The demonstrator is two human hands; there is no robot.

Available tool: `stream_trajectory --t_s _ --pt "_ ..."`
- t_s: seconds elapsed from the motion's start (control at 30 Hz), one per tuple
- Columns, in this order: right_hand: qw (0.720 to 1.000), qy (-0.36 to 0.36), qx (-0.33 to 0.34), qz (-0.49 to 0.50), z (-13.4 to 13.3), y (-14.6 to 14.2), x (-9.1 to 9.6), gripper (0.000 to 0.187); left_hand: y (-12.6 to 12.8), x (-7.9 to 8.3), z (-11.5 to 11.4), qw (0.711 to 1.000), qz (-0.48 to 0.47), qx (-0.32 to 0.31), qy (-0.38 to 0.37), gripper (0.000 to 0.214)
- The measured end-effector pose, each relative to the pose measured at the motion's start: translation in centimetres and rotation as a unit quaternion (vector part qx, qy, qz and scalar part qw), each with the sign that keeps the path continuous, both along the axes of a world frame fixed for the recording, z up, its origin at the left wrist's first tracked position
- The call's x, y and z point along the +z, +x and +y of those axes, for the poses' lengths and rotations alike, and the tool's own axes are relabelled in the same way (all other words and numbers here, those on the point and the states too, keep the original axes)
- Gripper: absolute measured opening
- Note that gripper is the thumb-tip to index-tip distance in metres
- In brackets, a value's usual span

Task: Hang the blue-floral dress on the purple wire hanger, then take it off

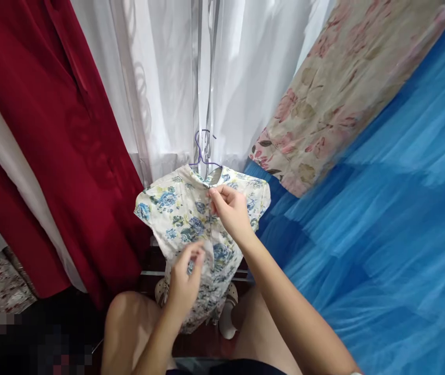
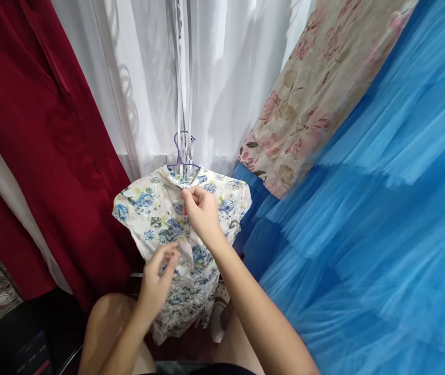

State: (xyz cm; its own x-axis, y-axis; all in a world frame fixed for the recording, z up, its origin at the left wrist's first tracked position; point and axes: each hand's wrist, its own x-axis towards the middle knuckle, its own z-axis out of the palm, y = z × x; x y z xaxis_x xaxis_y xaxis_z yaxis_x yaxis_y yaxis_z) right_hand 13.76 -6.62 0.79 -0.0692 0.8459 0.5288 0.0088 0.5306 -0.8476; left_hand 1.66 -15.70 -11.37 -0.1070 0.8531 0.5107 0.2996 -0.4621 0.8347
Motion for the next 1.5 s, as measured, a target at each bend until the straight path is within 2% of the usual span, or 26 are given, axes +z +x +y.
stream_trajectory --t_s 0.13,0.2,0.27,0.37,0.43,0.5,0.6,0.67,0.73,0.8,0.9,1.0,1.07,1.17,1.2,1.27,1.3,1.33,1.37,1.43,1.5 --pt "0.999 0.008 0.023 -0.024 -0.2 1.3 0.8 0.028 -1.1 8.3 5.6 0.988 0.040 0.031 0.146 0.043" --pt "0.999 0.018 0.033 -0.039 0.1 1.5 1.2 0.027 -1.2 11.1 8.1 0.977 0.097 0.017 0.189 0.031" --pt "0.998 0.030 0.016 -0.059 0.8 1.5 0.9 0.027 -1.0 12.3 9.6 0.965 0.138 0.024 0.223 0.021" --pt "0.993 0.052 -0.046 -0.095 2.2 1.0 -0.9 0.026 -1.0 12.7 10.3 0.953 0.135 0.072 0.263 0.019" --pt "0.989 0.045 -0.063 -0.127 3.0 0.7 -2.6 0.026 -1.9 13.0 10.7 0.949 0.073 0.114 0.283 0.019" --pt "0.986 0.027 -0.052 -0.156 3.1 0.6 -4.1 0.026 -4.3 13.4 11.6 0.943 -0.020 0.155 0.293 0.020" --pt "0.983 0.025 -0.025 -0.181 1.9 0.8 -5.3 0.026 -9.7 12.9 13.8 0.932 -0.174 0.193 0.253 0.019" --pt "0.978 0.033 -0.010 -0.206 0.8 0.7 -5.4 0.024 -12.8 11.4 15.1 0.912 -0.317 0.210 0.152 0.018" --pt "0.972 0.029 -0.001 -0.233 0.1 0.5 -5.5 0.022 -14.4 8.9 15.6 0.893 -0.398 0.207 0.031 0.025" --pt "0.970 0.009 0.001 -0.244 0.1 0.5 -5.8 0.021 -14.1 6.1 15.4 0.895 -0.406 0.172 -0.066 0.029" --pt "0.971 -0.027 -0.004 -0.236 1.1 1.4 -7.1 0.022 -11.4 2.3 14.2 0.909 -0.373 0.098 -0.158 0.028" --pt "0.968 -0.053 0.002 -0.247 2.1 3.4 -9.3 0.023 -7.5 0.6 13.0 0.924 -0.327 0.014 -0.196 0.018" --pt "0.961 -0.067 0.017 -0.268 2.1 4.7 -10.8 0.023 -4.8 0.9 12.3 0.934 -0.294 -0.048 -0.197 0.020" --pt "0.951 -0.073 0.037 -0.298 1.1 5.8 -12.2 0.010 -1.3 2.8 10.9 0.940 -0.274 -0.121 -0.163 0.028" --pt "0.953 -0.060 0.041 -0.294 0.6 6.0 -12.3 0.015 -0.3 3.6 10.4 0.944 -0.261 -0.140 -0.142 0.029" --pt "0.964 -0.034 0.075 -0.251 -0.6 5.9 -11.9 0.045 1.2 5.2 9.0 0.963 -0.195 -0.169 -0.080 0.027" --pt "0.969 -0.043 0.115 -0.213 -1.1 5.9 -11.4 0.052 1.7 5.8 8.4 0.973 -0.147 -0.172 -0.043 0.025" --pt "0.969 -0.075 0.169 -0.165 -1.7 5.8 -10.7 0.051 2.0 6.3 7.9 0.981 -0.101 -0.164 -0.006 0.023" --pt "0.958 -0.129 0.231 -0.112 -2.2 5.7 -10.0 0.046 2.2 6.6 7.5 0.987 -0.066 -0.148 0.022 0.021" --pt "0.906 -0.260 0.335 -0.009 -3.1 5.5 -8.6 0.049 2.0 6.5 7.0 0.991 -0.053 -0.116 0.037 0.020" --pt "0.857 -0.340 0.381 0.073 -3.8 5.4 -7.4 0.059 1.6 5.8 6.6 0.988 -0.086 -0.126 -0.002 0.021"
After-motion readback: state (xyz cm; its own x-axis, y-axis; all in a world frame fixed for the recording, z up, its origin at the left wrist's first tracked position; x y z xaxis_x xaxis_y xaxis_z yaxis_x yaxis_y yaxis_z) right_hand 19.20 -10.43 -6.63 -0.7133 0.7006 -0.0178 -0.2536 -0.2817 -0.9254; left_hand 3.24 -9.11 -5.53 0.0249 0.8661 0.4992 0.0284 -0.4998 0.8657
